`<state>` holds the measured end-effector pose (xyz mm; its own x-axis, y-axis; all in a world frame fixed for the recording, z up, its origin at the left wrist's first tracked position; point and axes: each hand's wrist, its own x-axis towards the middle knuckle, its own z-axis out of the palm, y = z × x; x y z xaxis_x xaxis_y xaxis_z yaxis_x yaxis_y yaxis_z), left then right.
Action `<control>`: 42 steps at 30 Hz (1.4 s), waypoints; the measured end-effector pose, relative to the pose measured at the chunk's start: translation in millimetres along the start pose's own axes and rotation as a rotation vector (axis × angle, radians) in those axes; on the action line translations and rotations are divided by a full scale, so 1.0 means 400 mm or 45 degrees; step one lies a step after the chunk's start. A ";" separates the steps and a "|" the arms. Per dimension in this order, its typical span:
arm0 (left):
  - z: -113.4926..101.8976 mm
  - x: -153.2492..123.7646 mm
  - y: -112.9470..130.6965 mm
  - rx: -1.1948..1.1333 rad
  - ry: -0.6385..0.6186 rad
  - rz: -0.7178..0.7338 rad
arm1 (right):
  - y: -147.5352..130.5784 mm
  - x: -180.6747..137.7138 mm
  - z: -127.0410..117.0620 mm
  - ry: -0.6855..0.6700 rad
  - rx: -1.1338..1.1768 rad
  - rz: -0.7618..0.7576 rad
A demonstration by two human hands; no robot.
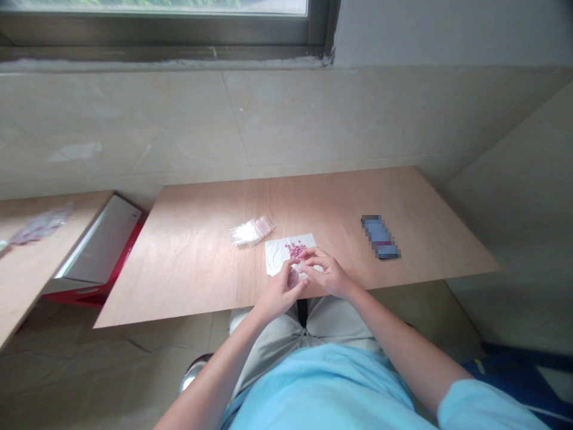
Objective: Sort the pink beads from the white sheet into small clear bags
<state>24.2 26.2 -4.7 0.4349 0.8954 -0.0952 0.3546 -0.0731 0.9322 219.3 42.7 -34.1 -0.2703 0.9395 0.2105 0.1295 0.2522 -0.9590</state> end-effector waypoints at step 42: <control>-0.034 0.036 -0.044 -0.420 -0.003 -0.142 | 0.019 0.011 -0.033 -0.064 0.038 -0.045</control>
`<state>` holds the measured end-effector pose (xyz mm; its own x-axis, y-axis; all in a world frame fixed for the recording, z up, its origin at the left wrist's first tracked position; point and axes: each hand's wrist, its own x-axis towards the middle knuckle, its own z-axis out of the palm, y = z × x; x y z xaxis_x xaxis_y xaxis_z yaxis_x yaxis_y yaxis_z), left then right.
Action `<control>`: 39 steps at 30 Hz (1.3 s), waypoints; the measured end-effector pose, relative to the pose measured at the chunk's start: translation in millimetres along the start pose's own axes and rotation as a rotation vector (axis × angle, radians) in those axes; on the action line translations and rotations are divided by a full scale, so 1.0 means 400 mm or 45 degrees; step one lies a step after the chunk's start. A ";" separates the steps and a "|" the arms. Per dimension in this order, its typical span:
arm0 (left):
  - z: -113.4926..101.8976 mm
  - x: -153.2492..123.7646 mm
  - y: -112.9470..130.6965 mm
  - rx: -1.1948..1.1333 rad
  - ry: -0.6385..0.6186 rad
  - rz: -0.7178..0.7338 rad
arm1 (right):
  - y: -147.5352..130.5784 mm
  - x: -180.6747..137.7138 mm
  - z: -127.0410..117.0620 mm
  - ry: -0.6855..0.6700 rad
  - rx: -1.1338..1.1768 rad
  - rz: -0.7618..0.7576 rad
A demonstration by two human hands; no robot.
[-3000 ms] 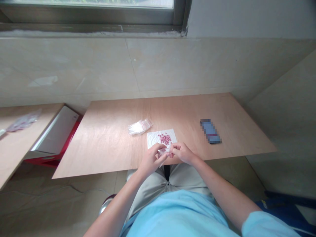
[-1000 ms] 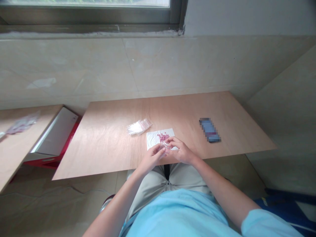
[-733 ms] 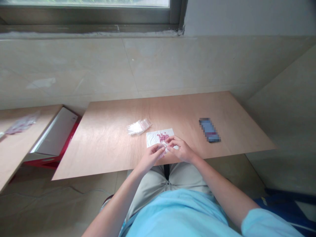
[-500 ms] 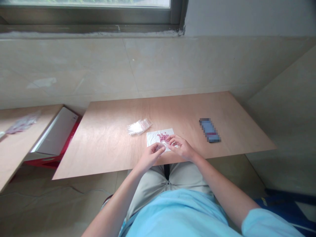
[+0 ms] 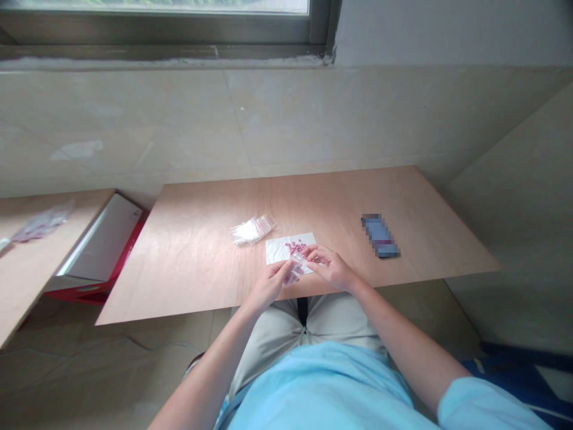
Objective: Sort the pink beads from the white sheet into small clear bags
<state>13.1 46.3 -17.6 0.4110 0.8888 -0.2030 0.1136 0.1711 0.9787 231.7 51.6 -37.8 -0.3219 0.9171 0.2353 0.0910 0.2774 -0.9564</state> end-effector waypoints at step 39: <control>-0.109 0.022 -0.008 0.839 0.221 0.260 | 0.063 0.017 -0.018 0.289 -0.377 0.021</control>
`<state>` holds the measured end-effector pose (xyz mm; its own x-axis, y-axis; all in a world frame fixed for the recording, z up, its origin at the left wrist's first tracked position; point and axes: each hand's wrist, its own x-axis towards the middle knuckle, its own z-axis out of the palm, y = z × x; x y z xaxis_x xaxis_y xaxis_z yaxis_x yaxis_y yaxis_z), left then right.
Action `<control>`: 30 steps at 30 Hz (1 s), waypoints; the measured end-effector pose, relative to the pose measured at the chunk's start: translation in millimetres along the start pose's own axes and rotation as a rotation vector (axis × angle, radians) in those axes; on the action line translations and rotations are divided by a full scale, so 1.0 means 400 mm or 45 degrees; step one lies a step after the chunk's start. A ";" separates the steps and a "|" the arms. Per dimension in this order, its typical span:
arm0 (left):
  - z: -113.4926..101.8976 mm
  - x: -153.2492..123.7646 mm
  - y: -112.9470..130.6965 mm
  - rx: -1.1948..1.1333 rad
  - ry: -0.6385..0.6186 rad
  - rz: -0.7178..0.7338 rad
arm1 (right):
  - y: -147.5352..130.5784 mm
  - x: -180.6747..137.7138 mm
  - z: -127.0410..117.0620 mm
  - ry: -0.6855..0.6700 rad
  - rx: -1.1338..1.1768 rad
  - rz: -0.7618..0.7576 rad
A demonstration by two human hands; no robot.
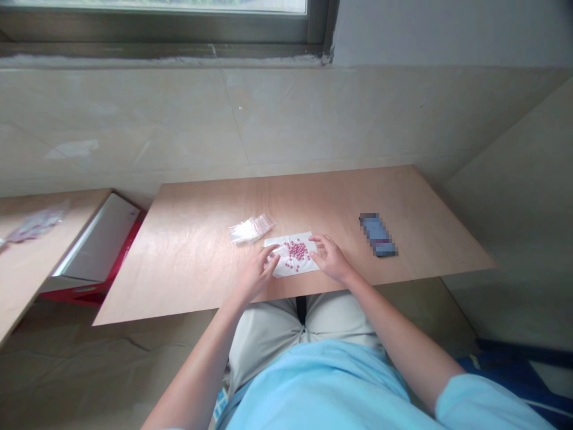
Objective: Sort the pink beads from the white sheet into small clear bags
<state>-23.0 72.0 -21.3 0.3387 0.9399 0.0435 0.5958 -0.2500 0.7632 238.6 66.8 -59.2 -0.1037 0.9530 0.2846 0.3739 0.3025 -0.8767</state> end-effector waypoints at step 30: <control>-0.038 0.113 -0.001 0.821 -0.252 0.511 | 0.043 0.002 0.134 -0.159 -0.517 -0.108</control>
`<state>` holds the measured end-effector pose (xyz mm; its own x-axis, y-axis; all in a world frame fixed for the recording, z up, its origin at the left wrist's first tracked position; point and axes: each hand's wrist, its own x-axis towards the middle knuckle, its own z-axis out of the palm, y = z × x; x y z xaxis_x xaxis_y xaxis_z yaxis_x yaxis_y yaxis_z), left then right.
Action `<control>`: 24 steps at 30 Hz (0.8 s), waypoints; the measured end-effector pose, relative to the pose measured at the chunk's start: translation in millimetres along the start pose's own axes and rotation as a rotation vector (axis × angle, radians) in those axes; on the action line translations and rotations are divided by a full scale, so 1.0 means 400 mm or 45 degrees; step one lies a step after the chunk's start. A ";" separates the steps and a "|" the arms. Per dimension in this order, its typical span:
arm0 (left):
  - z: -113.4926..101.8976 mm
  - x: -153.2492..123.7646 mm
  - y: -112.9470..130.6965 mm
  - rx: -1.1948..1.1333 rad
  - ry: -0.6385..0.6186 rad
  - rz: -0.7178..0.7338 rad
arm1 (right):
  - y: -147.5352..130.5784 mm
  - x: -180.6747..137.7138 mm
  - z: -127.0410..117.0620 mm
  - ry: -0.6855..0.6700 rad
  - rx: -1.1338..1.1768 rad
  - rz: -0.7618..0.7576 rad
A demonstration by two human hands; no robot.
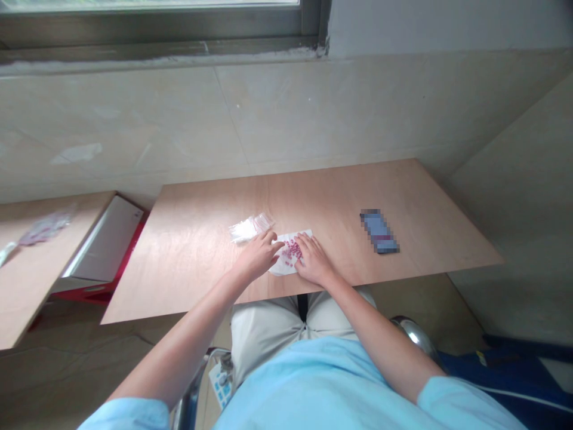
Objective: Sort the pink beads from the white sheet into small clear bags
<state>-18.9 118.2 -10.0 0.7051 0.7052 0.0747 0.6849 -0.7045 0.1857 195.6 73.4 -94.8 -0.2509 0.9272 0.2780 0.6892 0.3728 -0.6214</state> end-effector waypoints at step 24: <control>0.025 -0.083 0.081 -0.614 0.542 -0.397 | -0.061 0.010 -0.087 0.272 0.627 0.145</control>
<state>-18.3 71.0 -16.2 0.2896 0.9073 0.3050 0.6159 -0.4205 0.6662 201.5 66.8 -52.9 -0.0147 0.9539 0.2998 0.2915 0.2908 -0.9113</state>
